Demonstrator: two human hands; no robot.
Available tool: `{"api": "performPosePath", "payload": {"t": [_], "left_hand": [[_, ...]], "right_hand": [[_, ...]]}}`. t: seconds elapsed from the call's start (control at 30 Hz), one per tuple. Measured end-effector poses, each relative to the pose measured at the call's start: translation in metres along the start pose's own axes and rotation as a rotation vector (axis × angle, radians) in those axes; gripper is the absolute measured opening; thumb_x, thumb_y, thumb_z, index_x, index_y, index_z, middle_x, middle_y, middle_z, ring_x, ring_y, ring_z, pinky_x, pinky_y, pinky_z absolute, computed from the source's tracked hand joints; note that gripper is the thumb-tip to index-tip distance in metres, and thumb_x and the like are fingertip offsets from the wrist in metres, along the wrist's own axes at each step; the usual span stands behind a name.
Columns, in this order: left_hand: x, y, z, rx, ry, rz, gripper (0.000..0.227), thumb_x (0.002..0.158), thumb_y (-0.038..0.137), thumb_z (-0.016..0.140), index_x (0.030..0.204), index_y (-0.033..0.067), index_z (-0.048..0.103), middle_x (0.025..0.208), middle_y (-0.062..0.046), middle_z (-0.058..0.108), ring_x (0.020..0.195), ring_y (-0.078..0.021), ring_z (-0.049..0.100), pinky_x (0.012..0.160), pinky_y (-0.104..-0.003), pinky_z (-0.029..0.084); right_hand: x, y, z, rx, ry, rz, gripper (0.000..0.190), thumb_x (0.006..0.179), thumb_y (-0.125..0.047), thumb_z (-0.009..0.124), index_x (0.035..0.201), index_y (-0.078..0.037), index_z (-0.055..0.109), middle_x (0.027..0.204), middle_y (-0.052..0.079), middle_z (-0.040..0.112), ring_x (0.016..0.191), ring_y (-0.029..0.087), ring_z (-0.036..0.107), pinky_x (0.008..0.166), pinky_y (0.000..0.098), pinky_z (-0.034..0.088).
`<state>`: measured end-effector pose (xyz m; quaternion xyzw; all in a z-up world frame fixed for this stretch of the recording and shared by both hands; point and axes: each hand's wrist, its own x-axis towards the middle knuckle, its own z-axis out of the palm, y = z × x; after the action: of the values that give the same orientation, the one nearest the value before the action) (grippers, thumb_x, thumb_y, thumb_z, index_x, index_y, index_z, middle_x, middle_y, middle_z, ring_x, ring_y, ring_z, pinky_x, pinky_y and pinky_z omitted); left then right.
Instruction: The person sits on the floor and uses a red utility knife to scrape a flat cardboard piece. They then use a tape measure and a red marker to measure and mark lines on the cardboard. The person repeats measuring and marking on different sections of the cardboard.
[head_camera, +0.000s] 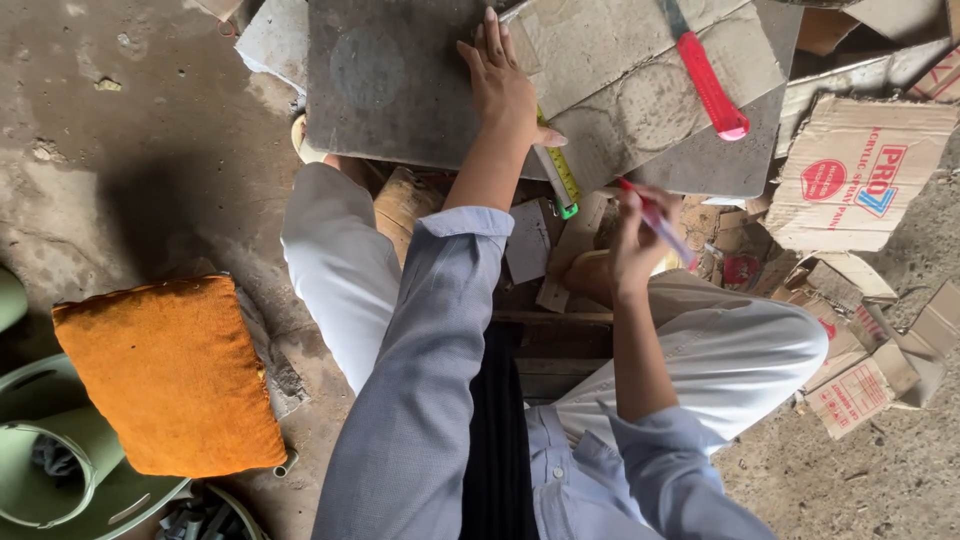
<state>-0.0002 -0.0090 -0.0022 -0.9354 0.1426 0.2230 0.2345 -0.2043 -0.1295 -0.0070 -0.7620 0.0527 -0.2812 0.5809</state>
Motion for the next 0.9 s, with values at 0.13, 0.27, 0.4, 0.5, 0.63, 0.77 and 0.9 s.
{"api": "performPosePath", "payload": {"t": [0.13, 0.27, 0.4, 0.5, 0.63, 0.77, 0.9], "left_hand": [[0.001, 0.001, -0.007, 0.019, -0.068, 0.040, 0.156, 0.059, 0.112, 0.041, 0.164, -0.0008, 0.014, 0.165, -0.026, -0.012, 0.150, -0.0488, -0.011, 0.116, -0.069, 0.015], [0.000, 0.001, -0.005, 0.013, -0.064, 0.065, 0.146, 0.063, 0.110, 0.043, 0.161, 0.0030, 0.033, 0.165, -0.028, -0.009, 0.146, -0.0526, -0.014, 0.113, -0.071, 0.015], [-0.006, -0.015, 0.004, -0.111, 0.008, 0.090, 0.157, 0.060, 0.108, 0.051, 0.163, -0.0051, 0.014, 0.165, -0.027, -0.008, 0.150, -0.0478, -0.010, 0.117, -0.068, 0.013], [-0.010, -0.028, 0.017, -0.367, 0.116, 0.184, 0.150, 0.077, 0.105, 0.044, 0.160, -0.0104, -0.004, 0.164, -0.031, -0.014, 0.156, -0.0422, -0.006, 0.126, -0.056, 0.010], [0.012, -0.035, 0.033, -0.624, 0.316, 0.204, 0.127, 0.102, 0.100, 0.043, 0.155, 0.0135, -0.033, 0.163, -0.030, -0.028, 0.162, -0.0371, 0.026, 0.121, -0.068, 0.017], [0.017, -0.027, 0.033, -0.653, 0.340, 0.197, 0.124, 0.099, 0.100, 0.045, 0.157, 0.0224, -0.033, 0.163, -0.024, -0.032, 0.154, -0.0491, 0.031, 0.119, -0.071, 0.021], [0.004, -0.023, 0.011, -0.570, 0.261, 0.189, 0.119, 0.092, 0.101, 0.033, 0.161, 0.0213, -0.024, 0.167, -0.016, -0.025, 0.153, -0.0526, 0.023, 0.119, -0.067, 0.023]], "right_hand": [[-0.079, 0.060, -0.014, 0.068, 0.178, 0.113, 0.009, 0.108, -0.012, 0.051, 0.115, -0.009, 0.054, 0.106, 0.010, 0.064, 0.092, 0.020, 0.064, 0.085, 0.0298, 0.052], [-0.097, 0.076, 0.009, -0.197, -0.052, 0.194, 0.060, 0.087, -0.007, 0.084, 0.135, -0.005, 0.046, 0.134, 0.017, 0.058, 0.129, 0.029, 0.057, 0.113, 0.0399, 0.044], [-0.086, 0.095, 0.026, 0.365, 0.155, 0.663, 0.013, 0.101, -0.006, 0.059, 0.114, -0.007, 0.061, 0.121, 0.014, 0.051, 0.111, 0.022, 0.054, 0.090, 0.0383, 0.058], [-0.087, 0.076, 0.011, -0.305, -0.067, 0.300, 0.036, 0.093, -0.007, 0.078, 0.124, -0.011, 0.062, 0.095, 0.002, 0.058, 0.087, 0.014, 0.056, 0.076, 0.0285, 0.044], [-0.082, 0.044, -0.015, -0.467, -0.064, -0.046, 0.033, 0.096, -0.009, 0.074, 0.126, -0.006, 0.061, 0.110, 0.015, 0.069, 0.095, 0.023, 0.071, 0.073, 0.0328, 0.056], [-0.080, 0.011, -0.048, -0.553, -0.022, -0.055, 0.034, 0.094, -0.012, 0.076, 0.126, -0.007, 0.064, 0.114, 0.014, 0.063, 0.099, 0.025, 0.068, 0.082, 0.0331, 0.057], [-0.068, 0.002, -0.074, -0.709, -0.035, -0.085, 0.036, 0.096, -0.017, 0.076, 0.129, -0.011, 0.063, 0.117, 0.014, 0.060, 0.090, 0.028, 0.070, 0.064, 0.0376, 0.061]]}}
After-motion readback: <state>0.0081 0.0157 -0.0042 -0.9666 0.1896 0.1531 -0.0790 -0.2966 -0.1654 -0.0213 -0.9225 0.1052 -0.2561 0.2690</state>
